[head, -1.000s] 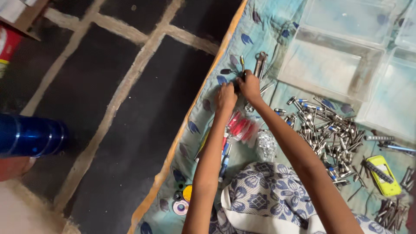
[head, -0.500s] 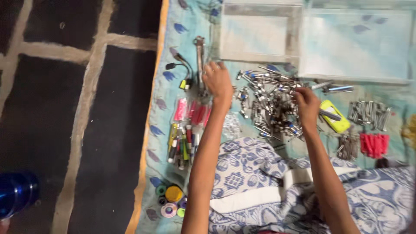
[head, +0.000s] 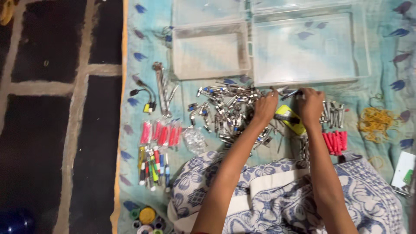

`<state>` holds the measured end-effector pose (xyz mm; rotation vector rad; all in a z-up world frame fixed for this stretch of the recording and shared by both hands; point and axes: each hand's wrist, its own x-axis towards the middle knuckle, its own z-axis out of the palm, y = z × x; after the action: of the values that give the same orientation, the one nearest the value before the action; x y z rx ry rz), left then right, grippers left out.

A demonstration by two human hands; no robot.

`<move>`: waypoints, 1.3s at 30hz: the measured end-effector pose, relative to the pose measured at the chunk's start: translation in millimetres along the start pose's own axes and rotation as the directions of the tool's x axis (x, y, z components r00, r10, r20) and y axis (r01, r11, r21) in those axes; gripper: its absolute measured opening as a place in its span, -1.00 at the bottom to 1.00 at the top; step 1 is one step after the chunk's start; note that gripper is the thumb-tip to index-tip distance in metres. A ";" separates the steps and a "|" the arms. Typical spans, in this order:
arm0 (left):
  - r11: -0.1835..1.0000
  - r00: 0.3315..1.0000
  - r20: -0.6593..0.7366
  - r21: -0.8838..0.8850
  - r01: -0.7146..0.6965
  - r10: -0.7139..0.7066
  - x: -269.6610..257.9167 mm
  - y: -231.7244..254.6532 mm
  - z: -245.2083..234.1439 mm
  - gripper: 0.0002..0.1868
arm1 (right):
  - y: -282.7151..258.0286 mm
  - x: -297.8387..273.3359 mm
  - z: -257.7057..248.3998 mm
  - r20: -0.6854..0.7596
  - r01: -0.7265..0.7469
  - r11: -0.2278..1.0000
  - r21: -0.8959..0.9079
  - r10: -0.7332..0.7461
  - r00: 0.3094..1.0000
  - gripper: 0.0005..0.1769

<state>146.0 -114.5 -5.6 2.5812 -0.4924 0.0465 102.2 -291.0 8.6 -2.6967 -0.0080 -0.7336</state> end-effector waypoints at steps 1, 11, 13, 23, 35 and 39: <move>1.000 1.000 0.020 0.027 0.001 -0.001 3.1 0.8 7.8 -0.52 | 0.0 3.0 -2.4 0.029 -0.005 1.000 -0.024 0.006 1.000 -0.63; 0.995 0.996 0.031 0.047 0.088 -0.089 40.7 -9.4 32.3 -0.82 | 23.0 18.0 16.2 0.119 0.071 0.980 -0.185 -0.050 0.992 -0.83; 0.990 0.991 -0.008 -0.050 0.135 -0.135 24.6 -5.8 21.6 -0.85 | 21.6 17.6 15.5 0.156 0.103 0.981 -0.166 -0.077 0.985 -0.80; 0.635 0.866 0.095 -0.641 0.431 -0.491 -115.5 -7.5 -28.5 -0.67 | -33.0 10.1 -48.6 0.372 -0.087 0.994 -0.063 0.105 0.922 -0.54; 0.904 0.917 -0.253 -0.379 0.199 -0.308 -194.6 -27.6 -99.3 -0.81 | -147.9 -105.0 9.9 0.675 -0.674 0.273 0.687 0.105 0.730 -0.40; 0.968 0.949 -0.200 -0.122 0.221 -0.242 -207.5 -5.7 -93.2 -0.85 | -161.0 -127.4 5.0 0.599 -0.648 0.466 0.602 0.274 0.753 -0.37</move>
<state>-40.2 5.3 47.0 2.4827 -0.1067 0.2105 -20.9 -127.2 -5.7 -1.7624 0.2573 0.0903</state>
